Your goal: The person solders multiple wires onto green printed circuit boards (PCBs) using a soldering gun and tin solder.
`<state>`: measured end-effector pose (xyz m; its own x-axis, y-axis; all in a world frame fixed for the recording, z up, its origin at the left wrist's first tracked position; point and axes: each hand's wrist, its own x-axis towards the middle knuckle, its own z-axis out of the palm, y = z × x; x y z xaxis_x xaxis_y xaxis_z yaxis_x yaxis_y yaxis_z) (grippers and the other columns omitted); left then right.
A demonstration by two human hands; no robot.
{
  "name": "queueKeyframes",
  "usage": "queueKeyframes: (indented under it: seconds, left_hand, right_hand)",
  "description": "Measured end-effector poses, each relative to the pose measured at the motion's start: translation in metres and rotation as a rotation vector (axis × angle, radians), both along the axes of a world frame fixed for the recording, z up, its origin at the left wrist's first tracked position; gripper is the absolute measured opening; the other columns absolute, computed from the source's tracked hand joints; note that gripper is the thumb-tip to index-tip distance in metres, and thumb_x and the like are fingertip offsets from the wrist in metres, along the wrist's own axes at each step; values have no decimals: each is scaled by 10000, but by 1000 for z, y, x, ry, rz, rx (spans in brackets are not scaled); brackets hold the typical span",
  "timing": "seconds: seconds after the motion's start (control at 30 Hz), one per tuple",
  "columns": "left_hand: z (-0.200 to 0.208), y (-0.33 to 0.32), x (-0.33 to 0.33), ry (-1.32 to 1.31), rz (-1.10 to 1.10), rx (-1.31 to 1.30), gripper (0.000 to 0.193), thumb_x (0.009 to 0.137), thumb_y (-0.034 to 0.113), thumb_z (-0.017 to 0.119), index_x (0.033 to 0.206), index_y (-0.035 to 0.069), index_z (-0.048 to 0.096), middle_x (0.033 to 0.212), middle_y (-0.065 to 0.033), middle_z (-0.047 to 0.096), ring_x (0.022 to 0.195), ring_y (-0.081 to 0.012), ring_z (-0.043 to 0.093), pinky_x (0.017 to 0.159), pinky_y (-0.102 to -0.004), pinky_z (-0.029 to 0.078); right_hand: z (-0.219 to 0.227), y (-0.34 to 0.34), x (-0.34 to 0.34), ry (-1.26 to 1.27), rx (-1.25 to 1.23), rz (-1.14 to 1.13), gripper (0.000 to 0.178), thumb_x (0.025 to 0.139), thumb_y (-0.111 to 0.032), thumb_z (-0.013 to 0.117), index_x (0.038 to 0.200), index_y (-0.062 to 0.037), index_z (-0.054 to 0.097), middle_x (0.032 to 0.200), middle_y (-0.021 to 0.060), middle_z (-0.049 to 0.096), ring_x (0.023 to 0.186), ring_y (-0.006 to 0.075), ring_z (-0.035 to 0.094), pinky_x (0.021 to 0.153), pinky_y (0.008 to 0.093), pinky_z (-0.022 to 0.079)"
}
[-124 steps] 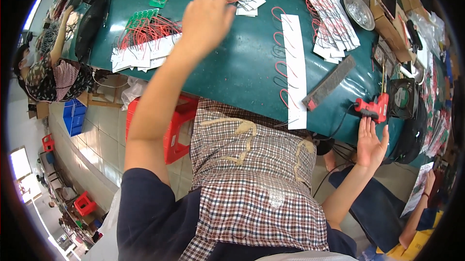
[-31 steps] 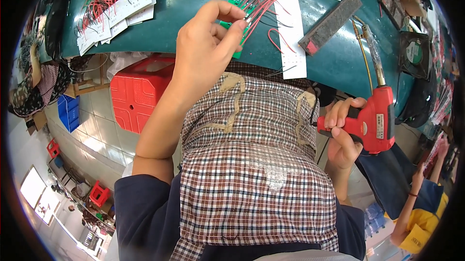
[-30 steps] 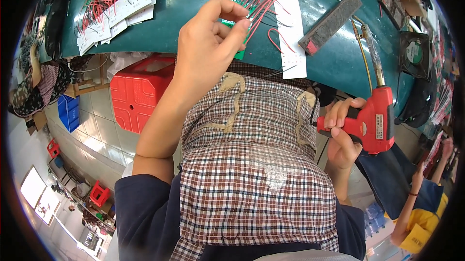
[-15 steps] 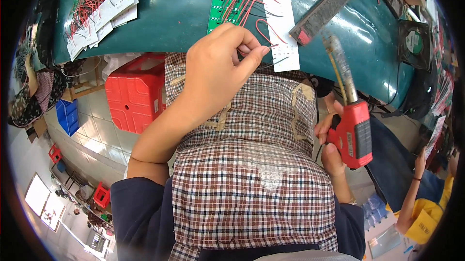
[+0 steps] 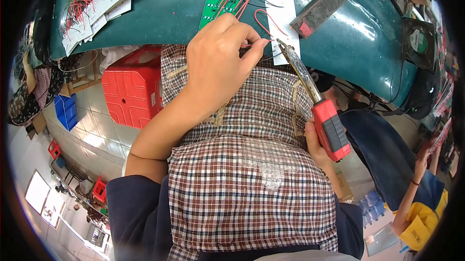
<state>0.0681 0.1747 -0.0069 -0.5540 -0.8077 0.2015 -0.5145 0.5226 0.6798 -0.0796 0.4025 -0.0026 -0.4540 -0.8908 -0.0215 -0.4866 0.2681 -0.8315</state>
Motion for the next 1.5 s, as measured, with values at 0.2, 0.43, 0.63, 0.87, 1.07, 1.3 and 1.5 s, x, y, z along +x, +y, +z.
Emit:
queueKeyframes:
  seconds: [0.2, 0.43, 0.63, 0.87, 1.07, 1.3, 1.5]
  left_hand:
    - [-3, 1, 0, 26, -2, -6, 148, 695, 124, 763, 680, 73, 625, 683, -36, 542, 610, -203, 572, 539, -330, 443]
    - [-7, 1, -1, 33, -2, -16, 153, 690, 126, 762, 671, 75, 619, 676, -40, 534, 614, -220, 558, 538, -342, 436]
    - [-3, -2, 1, 15, -26, -54, 135, 726, 116, 761, 708, 49, 645, 661, -34, 535, 546, -144, 528, 480, -264, 422]
    - [-6, -1, 0, 23, -33, -55, 123, 720, 108, 764, 724, 52, 654, 672, -29, 534, 543, -142, 524, 484, -260, 424]
    - [-5, 0, 2, 91, -46, -9, 119, 708, 92, 769, 747, 47, 666, 727, -30, 533, 567, -136, 520, 490, -258, 424]
    - [-7, 3, 1, 46, -37, 4, 129, 680, 119, 762, 698, 69, 644, 727, -40, 508, 667, -220, 561, 577, -344, 451]
    - [-6, 3, 1, 51, -34, 8, 129, 682, 115, 758, 691, 65, 640, 726, -47, 504, 667, -228, 555, 584, -349, 448]
  right_hand:
    - [4, -7, -2, 15, -16, 53, 179, 736, -41, 738, 863, 25, 630, 777, 127, 627, 636, 246, 631, 585, 297, 492]
    - [6, -16, -2, 31, -51, 68, 159, 741, -42, 730, 848, 24, 634, 765, 121, 620, 622, 241, 625, 558, 290, 484]
    - [0, 1, -2, 50, 10, 32, 177, 747, -50, 729, 875, 30, 636, 803, 139, 636, 654, 260, 648, 581, 299, 507]
    - [-3, 4, -1, 56, -23, -25, 213, 751, -58, 734, 919, 30, 638, 853, 151, 649, 690, 257, 661, 609, 299, 515]
    - [-2, 17, -1, -24, 49, -74, 238, 749, -68, 741, 934, 33, 632, 868, 150, 648, 702, 258, 659, 628, 308, 517]
    - [-1, 14, -4, 90, -18, 28, 214, 722, -49, 746, 890, 25, 637, 823, 143, 632, 665, 274, 643, 608, 324, 516]
    - [0, 11, -5, 110, 5, 62, 173, 709, -40, 741, 836, 15, 636, 786, 136, 617, 655, 278, 638, 600, 322, 514]
